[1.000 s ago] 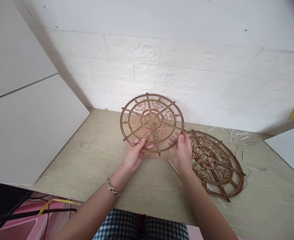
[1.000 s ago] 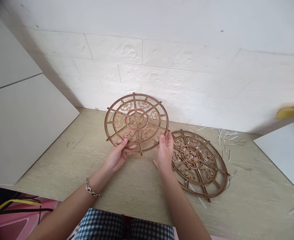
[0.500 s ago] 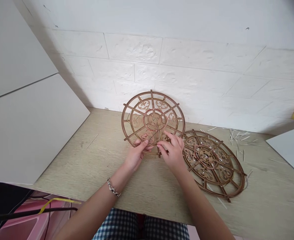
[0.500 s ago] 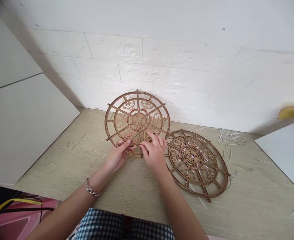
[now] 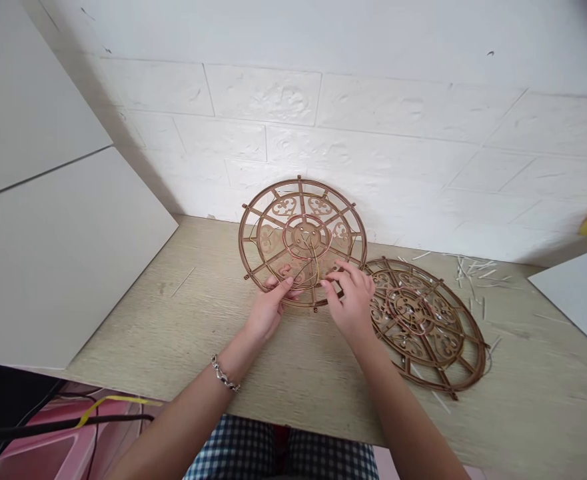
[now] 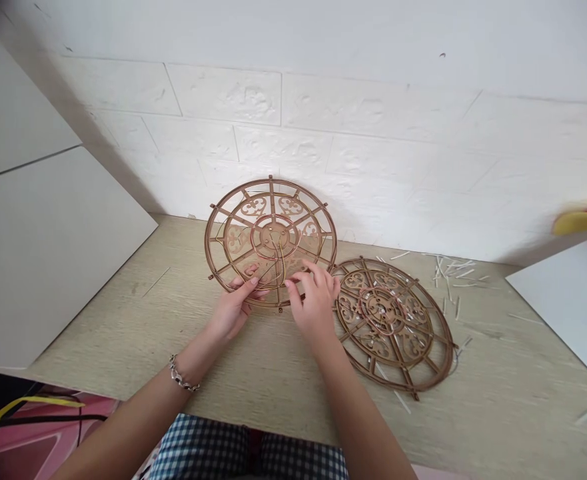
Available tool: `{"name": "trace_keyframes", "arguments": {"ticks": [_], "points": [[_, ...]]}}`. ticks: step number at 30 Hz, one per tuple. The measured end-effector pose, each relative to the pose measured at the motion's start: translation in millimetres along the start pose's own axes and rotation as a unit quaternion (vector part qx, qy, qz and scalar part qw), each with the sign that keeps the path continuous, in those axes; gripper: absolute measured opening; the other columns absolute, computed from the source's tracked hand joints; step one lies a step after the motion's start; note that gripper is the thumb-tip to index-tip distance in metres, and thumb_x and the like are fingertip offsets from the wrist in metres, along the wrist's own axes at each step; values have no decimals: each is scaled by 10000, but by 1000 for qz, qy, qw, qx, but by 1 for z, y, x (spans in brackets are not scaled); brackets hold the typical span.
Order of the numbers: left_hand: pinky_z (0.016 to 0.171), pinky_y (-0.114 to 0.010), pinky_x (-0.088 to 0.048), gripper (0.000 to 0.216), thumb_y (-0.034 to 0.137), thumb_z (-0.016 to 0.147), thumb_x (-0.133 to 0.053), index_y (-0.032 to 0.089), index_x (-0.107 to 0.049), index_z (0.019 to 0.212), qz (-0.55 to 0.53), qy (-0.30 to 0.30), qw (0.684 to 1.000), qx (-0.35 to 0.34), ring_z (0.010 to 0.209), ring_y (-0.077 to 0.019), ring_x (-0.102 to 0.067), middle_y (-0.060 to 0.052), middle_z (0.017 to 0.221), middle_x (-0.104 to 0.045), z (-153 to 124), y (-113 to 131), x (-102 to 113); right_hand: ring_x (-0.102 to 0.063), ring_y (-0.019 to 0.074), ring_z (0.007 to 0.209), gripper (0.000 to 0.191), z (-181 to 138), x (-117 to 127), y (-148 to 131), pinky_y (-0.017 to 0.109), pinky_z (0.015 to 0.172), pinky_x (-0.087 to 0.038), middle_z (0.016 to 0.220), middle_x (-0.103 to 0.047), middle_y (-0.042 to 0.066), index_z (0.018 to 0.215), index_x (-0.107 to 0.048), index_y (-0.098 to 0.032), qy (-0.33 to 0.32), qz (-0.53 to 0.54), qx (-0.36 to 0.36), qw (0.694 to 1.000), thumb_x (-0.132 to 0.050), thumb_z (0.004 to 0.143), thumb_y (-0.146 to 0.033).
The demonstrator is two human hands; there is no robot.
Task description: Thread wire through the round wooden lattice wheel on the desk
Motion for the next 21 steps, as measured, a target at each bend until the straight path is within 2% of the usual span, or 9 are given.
{"name": "trace_keyframes", "arguments": {"ticks": [2, 5, 7, 11, 15, 21], "points": [[538, -211, -518, 300, 161, 677, -740, 137, -662, 966, 0, 4, 1000, -2, 615, -117, -661, -51, 990, -697, 0, 1, 0, -506, 233, 1080, 201, 2, 3, 1, 455, 996, -304, 1203, -573, 63, 940, -679, -258, 4, -5, 11, 1000, -484, 901, -292], [520, -204, -513, 305, 163, 674, -741, 130, -664, 967, 2, -2, 1000, 2, 610, -124, -665, -52, 961, -708, -1, 0, -1, -467, 243, 1136, 230, 0, 2, -12, 499, 1043, -233, 1299, -526, 52, 1001, -677, -304, -10, -70, 93, 993, -494, 894, -215], [525, -204, -516, 325, 161, 673, -741, 132, -665, 988, 5, -5, 1000, 3, 616, -129, -668, -49, 955, -714, -1, 0, -2, -453, 246, 1145, 190, -1, 2, -19, 525, 1059, -188, 1306, -530, 38, 919, -686, -300, -9, -110, 132, 985, -518, 889, -217], [554, -217, -528, 349, 162, 684, -734, 127, -662, 1023, 12, -9, 1000, 9, 626, -136, -670, -59, 935, -723, -2, -2, -3, -446, 232, 1138, 162, -4, 3, -24, 490, 1047, -243, 1288, -542, 40, 835, -675, -270, -7, -123, 164, 979, -531, 884, -214], [513, -224, -504, 343, 197, 708, -727, 111, -663, 1034, 24, -10, 999, 22, 596, -154, -664, -64, 805, -727, -1, -6, -2, -434, 225, 1147, 189, -6, -4, -26, 458, 1048, -263, 1265, -549, 37, 824, -657, -257, -34, -122, 183, 975, -500, 886, -172], [510, -228, -495, 224, 167, 727, -708, 125, -694, 946, 19, -2, 999, 31, 580, -143, -656, -52, 847, -723, -1, -10, -1, -455, 220, 1111, 249, -5, -14, -18, 440, 1012, -311, 1205, -573, 63, 811, -620, -214, -83, -85, 154, 981, -399, 910, -153]]}}
Point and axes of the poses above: each hand's wrist, its own z-axis towards the middle knuckle, its own x-axis out of the back of the hand, y = z × x, the point moved 10 cm from there along z, towards the middle knuckle
